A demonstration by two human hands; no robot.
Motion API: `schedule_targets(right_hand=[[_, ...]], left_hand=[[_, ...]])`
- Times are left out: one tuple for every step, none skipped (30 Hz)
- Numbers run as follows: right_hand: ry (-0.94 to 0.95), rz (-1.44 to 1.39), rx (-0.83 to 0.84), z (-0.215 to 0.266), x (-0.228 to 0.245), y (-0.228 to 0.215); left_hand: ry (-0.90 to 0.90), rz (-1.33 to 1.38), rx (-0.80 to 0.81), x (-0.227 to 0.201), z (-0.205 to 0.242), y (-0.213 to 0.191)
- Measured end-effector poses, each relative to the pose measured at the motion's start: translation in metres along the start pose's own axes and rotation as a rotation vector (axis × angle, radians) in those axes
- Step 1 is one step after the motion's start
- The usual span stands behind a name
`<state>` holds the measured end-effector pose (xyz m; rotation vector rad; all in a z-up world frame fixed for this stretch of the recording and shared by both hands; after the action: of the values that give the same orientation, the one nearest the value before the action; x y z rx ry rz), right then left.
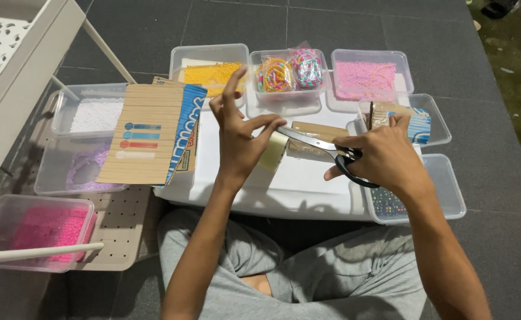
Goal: A person is wrapping a small cardboard tube with clear adhesive tape, using scissors to cut the tape after each wrap.
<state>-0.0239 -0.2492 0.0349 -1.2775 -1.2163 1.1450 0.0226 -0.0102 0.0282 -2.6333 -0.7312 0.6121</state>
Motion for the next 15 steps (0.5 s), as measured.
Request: schedule_targets(right_hand=[[0.000, 0.001, 0.000, 0.001, 0.001, 0.001], [-0.011, -0.002, -0.033, 0.001, 0.001, -0.001], [-0.019, -0.004, -0.066, 0.003, 0.002, -0.002], [-0.016, -0.003, -0.065, 0.001, 0.000, 0.000], [-0.013, -0.017, -0.065, -0.001, -0.001, 0.002], [-0.009, -0.031, -0.065, -0.002, -0.002, 0.005], [-0.012, -0.031, -0.066, -0.002, -0.001, 0.003], [0.007, -0.081, -0.034, -0.002, -0.001, 0.002], [0.029, -0.132, -0.003, -0.001, -0.001, 0.002], [0.029, -0.132, -0.004, -0.002, -0.003, 0.001], [0.035, -0.102, 0.026, -0.001, -0.005, 0.004], [0.040, -0.072, 0.055, 0.001, -0.007, 0.006], [0.043, -0.072, 0.061, 0.004, -0.010, 0.006], [0.068, -0.115, 0.089, 0.008, -0.014, 0.007], [0.085, -0.158, 0.111, 0.008, -0.016, 0.006]], left_hand=[[0.000, 0.001, 0.000, 0.003, 0.003, 0.001], [-0.026, 0.021, -0.040, 0.008, 0.006, 0.001], [-0.052, 0.043, -0.078, 0.012, 0.010, 0.002], [-0.052, 0.046, -0.076, 0.014, 0.013, 0.005], [-0.107, 0.091, -0.086, 0.019, 0.018, 0.006], [-0.161, 0.135, -0.095, 0.023, 0.023, 0.007], [-0.162, 0.133, -0.096, 0.028, 0.037, 0.015], [-0.225, 0.230, -0.030, 0.035, 0.052, 0.028], [-0.285, 0.329, 0.039, 0.042, 0.067, 0.041], [-0.285, 0.328, 0.039, 0.039, 0.064, 0.032], [-0.409, 0.451, 0.092, 0.038, 0.066, 0.028], [-0.534, 0.574, 0.145, 0.036, 0.069, 0.025], [-0.539, 0.577, 0.149, 0.042, 0.075, 0.027], [-0.471, 0.514, 0.162, 0.045, 0.078, 0.027], [-0.399, 0.445, 0.168, 0.050, 0.078, 0.026]])
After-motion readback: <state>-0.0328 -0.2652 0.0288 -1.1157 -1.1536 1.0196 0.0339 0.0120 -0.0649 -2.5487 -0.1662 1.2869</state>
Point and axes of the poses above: each hand's wrist, its own z-axis away from the middle knuckle, its own y-axis out of the palm, x = y × z, the point moved 5 cm from there along -z, towards the middle knuckle, and after that the axes turned 12 degrees about y, right-handed, at the moved point
